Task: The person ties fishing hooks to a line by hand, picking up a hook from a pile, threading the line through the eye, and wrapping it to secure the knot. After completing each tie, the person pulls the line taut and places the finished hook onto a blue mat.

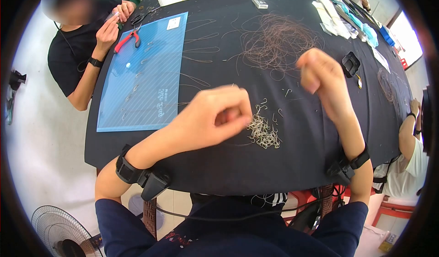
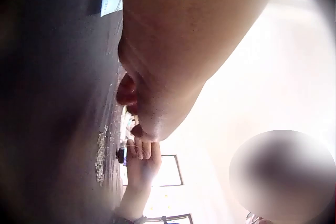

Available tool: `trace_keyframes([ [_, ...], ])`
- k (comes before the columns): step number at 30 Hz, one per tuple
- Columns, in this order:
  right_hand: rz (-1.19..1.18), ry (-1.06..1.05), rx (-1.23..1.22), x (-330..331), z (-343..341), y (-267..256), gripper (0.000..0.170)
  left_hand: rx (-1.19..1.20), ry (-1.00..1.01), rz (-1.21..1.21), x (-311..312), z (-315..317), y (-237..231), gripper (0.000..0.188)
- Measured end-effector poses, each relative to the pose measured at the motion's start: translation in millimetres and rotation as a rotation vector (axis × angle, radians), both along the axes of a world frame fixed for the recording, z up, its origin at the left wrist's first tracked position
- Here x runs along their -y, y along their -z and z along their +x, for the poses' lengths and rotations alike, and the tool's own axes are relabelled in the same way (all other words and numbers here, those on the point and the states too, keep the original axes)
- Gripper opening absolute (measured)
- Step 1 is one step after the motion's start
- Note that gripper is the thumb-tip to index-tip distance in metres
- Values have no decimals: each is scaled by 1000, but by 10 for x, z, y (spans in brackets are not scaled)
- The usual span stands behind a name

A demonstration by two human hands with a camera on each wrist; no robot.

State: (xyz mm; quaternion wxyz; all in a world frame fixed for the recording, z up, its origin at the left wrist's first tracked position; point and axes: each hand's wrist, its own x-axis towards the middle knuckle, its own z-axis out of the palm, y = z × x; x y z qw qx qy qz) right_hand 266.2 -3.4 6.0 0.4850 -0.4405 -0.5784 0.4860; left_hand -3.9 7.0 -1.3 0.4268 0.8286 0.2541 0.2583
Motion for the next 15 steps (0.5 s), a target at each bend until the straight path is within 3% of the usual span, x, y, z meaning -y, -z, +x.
trace_keyframes([
  [1, 23, -42, 243, 79, -155, -95, 23, 8, -69, 155, -20, -8, 13, 9],
  [3, -62, -239, 335, 181, -287, -119, 20, 40, -150, 348, -42, -9, 19, 11],
  [5, -37, -271, 353, 252, -425, -35, 17, 89, -175, 421, -36, 11, 7, 14],
  [9, -2, -279, 426, 289, -494, -55, 13, 111, -148, 449, -27, 11, 22, 15],
  [15, 53, -215, 340, 290, -490, 32, 10, 129, -90, 360, 4, 2, -3, 13],
])
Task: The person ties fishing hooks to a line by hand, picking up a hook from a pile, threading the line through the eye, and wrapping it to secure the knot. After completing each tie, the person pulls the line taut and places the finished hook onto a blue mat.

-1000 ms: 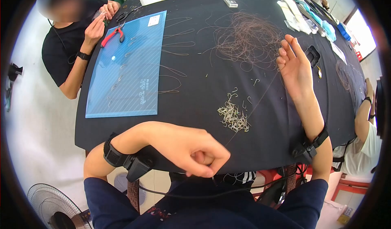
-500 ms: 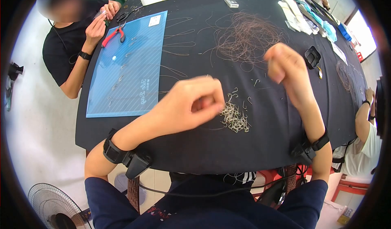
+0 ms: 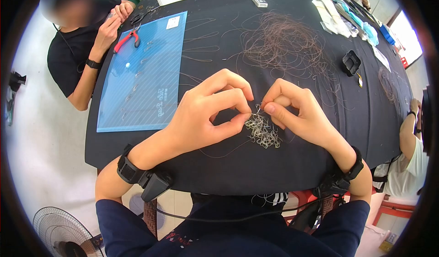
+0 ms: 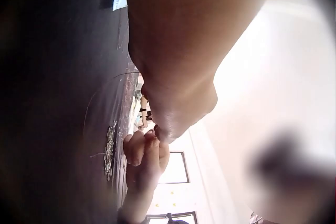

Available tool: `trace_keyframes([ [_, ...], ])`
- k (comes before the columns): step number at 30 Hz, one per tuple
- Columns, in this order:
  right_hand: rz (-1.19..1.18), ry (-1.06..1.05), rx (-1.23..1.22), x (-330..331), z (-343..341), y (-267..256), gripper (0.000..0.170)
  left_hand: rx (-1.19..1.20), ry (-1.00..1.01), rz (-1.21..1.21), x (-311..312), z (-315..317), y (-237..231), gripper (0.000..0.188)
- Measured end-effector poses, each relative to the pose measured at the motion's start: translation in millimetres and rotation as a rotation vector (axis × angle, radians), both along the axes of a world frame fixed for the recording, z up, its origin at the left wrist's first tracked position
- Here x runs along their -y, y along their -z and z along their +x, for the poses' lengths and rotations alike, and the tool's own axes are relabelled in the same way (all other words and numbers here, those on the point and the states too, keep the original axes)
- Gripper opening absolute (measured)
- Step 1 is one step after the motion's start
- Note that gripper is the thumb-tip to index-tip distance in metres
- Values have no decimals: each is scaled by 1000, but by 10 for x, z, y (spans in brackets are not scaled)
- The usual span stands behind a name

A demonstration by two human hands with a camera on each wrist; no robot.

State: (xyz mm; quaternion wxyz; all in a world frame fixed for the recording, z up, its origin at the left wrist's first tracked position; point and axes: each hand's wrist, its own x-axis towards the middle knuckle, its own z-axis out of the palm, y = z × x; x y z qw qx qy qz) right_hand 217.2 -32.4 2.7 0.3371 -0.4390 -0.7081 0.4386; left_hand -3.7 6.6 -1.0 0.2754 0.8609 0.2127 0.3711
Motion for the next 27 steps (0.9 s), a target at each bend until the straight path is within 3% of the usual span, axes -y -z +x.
trace_keyframes([
  [14, 45, -82, -44, 81, -43, -72, 10, 152, 152, 179, -66, -27, 39, 18],
  [27, 43, -79, -27, 75, -49, -77, 10, 137, 145, 188, -67, -15, 19, 16],
])
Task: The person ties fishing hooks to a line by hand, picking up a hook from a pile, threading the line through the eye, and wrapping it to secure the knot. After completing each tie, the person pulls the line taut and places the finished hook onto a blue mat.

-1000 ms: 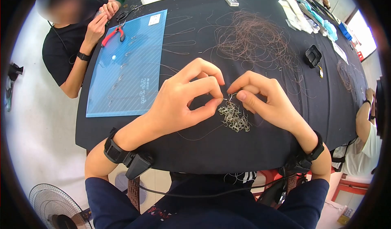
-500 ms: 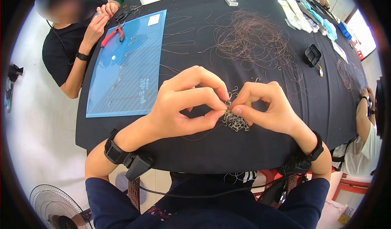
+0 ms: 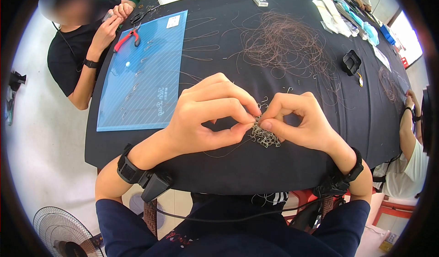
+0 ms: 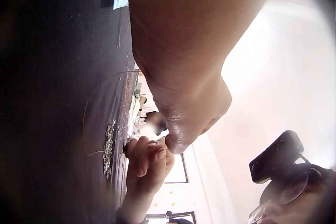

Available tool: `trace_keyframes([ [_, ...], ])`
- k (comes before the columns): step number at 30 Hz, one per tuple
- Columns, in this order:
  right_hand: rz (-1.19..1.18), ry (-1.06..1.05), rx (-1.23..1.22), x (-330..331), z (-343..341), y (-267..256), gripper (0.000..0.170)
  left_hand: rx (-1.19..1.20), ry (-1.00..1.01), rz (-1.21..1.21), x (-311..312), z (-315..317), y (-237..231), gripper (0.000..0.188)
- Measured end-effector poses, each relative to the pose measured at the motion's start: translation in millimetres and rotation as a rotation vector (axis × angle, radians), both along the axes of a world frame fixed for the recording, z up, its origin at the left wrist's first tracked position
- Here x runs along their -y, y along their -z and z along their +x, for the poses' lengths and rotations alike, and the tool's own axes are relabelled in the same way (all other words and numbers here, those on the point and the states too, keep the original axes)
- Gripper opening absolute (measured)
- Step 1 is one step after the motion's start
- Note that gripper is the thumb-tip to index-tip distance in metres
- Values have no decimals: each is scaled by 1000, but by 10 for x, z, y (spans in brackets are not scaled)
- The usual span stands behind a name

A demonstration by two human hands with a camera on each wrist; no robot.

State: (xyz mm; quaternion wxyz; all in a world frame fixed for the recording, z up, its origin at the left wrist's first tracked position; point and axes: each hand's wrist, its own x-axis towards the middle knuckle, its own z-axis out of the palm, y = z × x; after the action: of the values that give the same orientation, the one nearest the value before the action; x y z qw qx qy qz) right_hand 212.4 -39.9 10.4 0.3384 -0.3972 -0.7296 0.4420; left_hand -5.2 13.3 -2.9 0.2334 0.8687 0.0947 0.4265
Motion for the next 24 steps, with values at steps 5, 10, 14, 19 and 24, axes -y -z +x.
trace_keyframes([
  [5, 14, 8, 20, 3, 5, 4, 10, -8, 0, -6, -1, 7, 12, 16],
  [10, -11, 5, 32, 3, 3, -12, 10, -19, 0, -7, -3, 3, 13, 17],
  [14, -32, 3, 24, 3, -5, -11, 10, -17, -2, -2, 0, 5, 14, 18],
  [19, -16, -27, -2, 14, -23, 40, 10, -51, -118, 15, 40, 12, -25, 20],
  [24, 122, -13, 10, 47, -13, -12, 7, -72, -177, 24, 57, 28, -33, 21],
])
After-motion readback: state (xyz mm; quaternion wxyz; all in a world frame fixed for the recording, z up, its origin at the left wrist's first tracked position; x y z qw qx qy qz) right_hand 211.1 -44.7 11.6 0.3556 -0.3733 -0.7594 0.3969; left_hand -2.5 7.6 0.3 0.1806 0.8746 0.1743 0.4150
